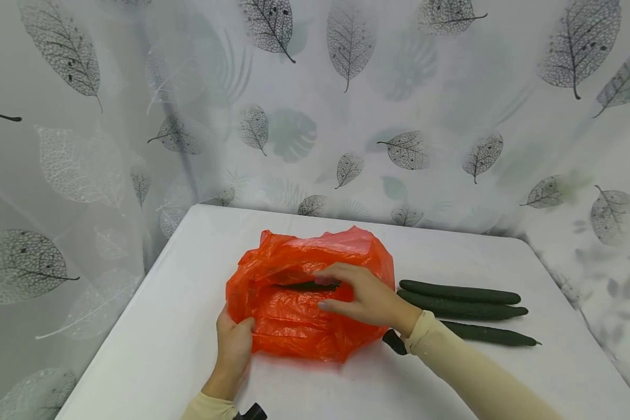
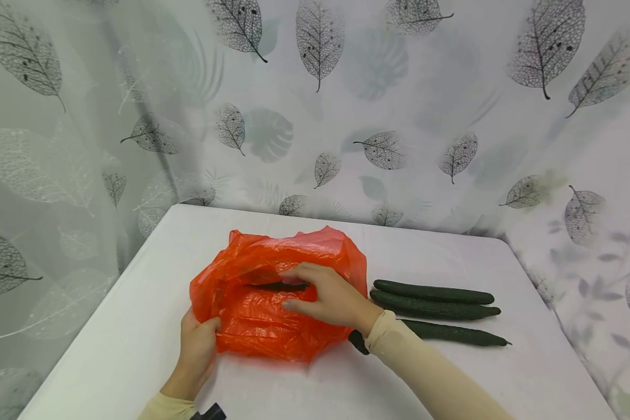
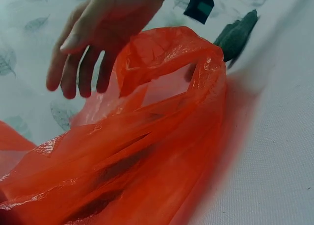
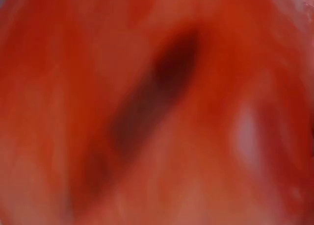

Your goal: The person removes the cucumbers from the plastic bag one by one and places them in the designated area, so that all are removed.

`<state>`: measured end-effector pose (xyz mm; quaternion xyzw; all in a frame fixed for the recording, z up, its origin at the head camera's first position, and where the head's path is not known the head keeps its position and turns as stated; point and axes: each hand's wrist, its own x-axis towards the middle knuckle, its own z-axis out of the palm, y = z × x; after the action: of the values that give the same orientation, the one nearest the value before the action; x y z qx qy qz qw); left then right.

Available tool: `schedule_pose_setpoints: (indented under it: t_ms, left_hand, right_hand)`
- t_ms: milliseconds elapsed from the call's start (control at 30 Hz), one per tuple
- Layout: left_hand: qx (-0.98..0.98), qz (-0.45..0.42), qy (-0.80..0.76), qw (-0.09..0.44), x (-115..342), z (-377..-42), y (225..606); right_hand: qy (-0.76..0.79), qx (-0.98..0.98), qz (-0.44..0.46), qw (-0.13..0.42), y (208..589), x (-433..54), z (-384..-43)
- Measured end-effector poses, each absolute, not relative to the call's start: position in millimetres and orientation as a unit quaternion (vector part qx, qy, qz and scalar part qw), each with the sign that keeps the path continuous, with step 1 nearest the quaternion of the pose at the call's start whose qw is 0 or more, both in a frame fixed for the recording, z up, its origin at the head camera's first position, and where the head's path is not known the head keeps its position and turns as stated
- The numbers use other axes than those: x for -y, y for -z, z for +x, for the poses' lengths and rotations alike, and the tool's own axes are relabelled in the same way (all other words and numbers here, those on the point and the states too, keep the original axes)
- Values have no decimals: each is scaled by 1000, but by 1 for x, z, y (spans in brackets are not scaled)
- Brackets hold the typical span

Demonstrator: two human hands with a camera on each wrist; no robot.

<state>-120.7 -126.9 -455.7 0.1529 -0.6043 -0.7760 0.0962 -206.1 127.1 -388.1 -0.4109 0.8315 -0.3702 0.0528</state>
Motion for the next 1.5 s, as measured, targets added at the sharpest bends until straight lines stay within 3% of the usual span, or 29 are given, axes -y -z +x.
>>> schedule_pose_setpoints:
  t_ms: [267,767,1500]
  left_hand:
    - [604,141,778,101,131,-120,453]
    - [601,135,781,99,132,-122,449]
    - [598,112,788,94,130,-126,446]
  right_hand:
    - [456,-792,-383,134,406,-108,-219]
    - [477,-792,-341,171,432,-99,-233]
    - [333,-881,-322,93,437,-106,-237]
